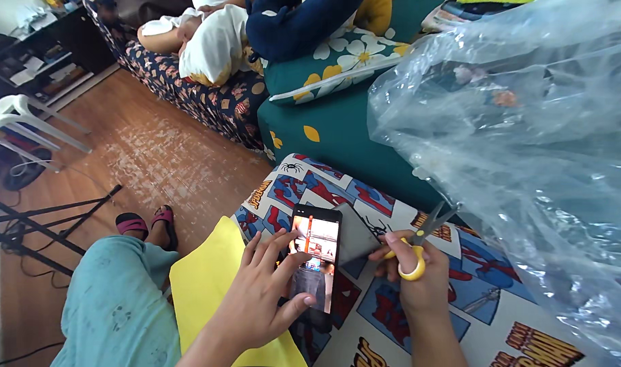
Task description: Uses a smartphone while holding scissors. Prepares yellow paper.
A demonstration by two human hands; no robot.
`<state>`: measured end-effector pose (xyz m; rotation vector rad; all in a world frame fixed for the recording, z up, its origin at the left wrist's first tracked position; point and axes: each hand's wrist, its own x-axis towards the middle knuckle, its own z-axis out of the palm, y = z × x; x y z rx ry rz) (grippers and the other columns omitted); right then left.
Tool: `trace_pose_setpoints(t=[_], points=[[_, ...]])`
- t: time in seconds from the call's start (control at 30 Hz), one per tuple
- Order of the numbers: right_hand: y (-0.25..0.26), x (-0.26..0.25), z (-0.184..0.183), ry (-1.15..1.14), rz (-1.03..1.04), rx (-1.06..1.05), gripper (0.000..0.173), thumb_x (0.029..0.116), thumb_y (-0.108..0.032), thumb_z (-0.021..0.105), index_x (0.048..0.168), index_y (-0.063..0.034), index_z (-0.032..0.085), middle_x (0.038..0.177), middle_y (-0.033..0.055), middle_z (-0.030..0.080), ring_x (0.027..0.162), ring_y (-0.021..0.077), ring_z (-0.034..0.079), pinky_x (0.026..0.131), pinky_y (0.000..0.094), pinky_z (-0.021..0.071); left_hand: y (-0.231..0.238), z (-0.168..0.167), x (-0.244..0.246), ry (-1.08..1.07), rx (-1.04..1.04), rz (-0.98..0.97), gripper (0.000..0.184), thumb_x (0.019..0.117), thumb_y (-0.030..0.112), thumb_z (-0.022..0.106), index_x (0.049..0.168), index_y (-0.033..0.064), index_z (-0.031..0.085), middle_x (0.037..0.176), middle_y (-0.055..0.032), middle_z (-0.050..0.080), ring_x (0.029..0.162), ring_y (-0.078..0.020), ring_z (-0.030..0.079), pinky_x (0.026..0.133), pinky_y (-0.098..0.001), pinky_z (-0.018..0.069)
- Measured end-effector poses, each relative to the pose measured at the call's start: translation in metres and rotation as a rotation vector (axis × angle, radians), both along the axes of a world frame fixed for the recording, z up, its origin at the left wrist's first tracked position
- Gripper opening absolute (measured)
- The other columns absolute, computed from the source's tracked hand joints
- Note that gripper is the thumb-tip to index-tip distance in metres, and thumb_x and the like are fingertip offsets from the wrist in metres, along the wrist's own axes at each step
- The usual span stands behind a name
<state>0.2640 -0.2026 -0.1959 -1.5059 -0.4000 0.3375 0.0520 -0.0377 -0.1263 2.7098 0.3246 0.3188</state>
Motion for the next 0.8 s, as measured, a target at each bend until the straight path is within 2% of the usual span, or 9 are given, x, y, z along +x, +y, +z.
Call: trace_pose_setpoints(t=[0.23, 0.37, 0.43, 0.63, 0.7, 0.8], points=[[0.0, 0.0, 0.0, 0.003, -0.002, 0.005, 0.018, 0.0978, -0.03, 0.059, 0.093, -0.015, 0.068, 0.064, -0.0002, 0.07, 0.041, 0.0077, 0.057, 0.036, 0.0212, 0.0461, -0.001, 0.0, 0.0, 0.002, 0.002, -0.002, 0.066, 0.1027, 0.069, 0.019, 0.136, 0.0286, 0.059, 0.157, -0.0017, 0.045, 0.153, -0.0215, 0.03, 0.123, -0.0567, 0.0244], [0.0, 0.0, 0.001, 0.007, -0.003, -0.002, 0.017, 0.0979, -0.029, 0.059, 0.093, -0.0147, 0.067, 0.065, -0.001, 0.07, 0.041, 0.0073, 0.057, 0.036, 0.0207, 0.046, -0.002, 0.0, 0.003, 0.015, 0.012, -0.002, 0.063, 0.1029, 0.069, 0.021, 0.141, 0.0319, 0.057, 0.158, -0.0023, 0.044, 0.153, -0.0225, 0.03, 0.123, -0.0582, 0.0246], [0.0, 0.0, 0.001, 0.014, -0.004, 0.0, 0.018, 0.0977, -0.03, 0.059, 0.093, -0.0146, 0.068, 0.065, -0.0006, 0.07, 0.041, 0.0075, 0.057, 0.036, 0.021, 0.046, -0.004, 0.001, 0.005, 0.009, 0.043, 0.004, 0.064, 0.1025, 0.069, 0.023, 0.144, 0.0322, 0.054, 0.157, -0.0044, 0.045, 0.152, -0.024, 0.032, 0.121, -0.0598, 0.0263], [0.0, 0.001, 0.0, 0.017, -0.006, 0.006, 0.016, 0.0972, -0.028, 0.059, 0.093, -0.0142, 0.067, 0.064, -0.0007, 0.07, 0.041, 0.0068, 0.057, 0.036, 0.0209, 0.0463, -0.01, 0.0, 0.015, 0.023, 0.121, 0.038, 0.07, 0.1009, 0.072, 0.024, 0.156, 0.0322, 0.041, 0.163, -0.0081, 0.037, 0.154, -0.0245, 0.028, 0.122, -0.063, 0.0222], [0.0, 0.001, 0.001, 0.023, 0.001, 0.011, 0.016, 0.0977, -0.028, 0.06, 0.093, -0.0146, 0.067, 0.064, -0.0011, 0.07, 0.041, 0.0066, 0.057, 0.036, 0.0204, 0.0466, -0.011, -0.001, 0.014, -0.004, 0.129, 0.038, 0.071, 0.1006, 0.072, 0.024, 0.156, 0.0322, 0.04, 0.163, -0.0083, 0.037, 0.154, -0.0245, 0.028, 0.122, -0.0617, 0.0229], [0.0, 0.0, 0.0, 0.027, 0.002, 0.019, 0.017, 0.0975, -0.03, 0.06, 0.093, -0.0149, 0.067, 0.064, -0.0008, 0.07, 0.041, 0.0071, 0.057, 0.036, 0.0206, 0.0465, -0.011, -0.006, 0.008, -0.096, 0.128, 0.015, 0.065, 0.1014, 0.07, 0.027, 0.151, 0.0307, 0.045, 0.16, -0.009, 0.04, 0.153, -0.0251, 0.029, 0.123, -0.0588, 0.0243]])
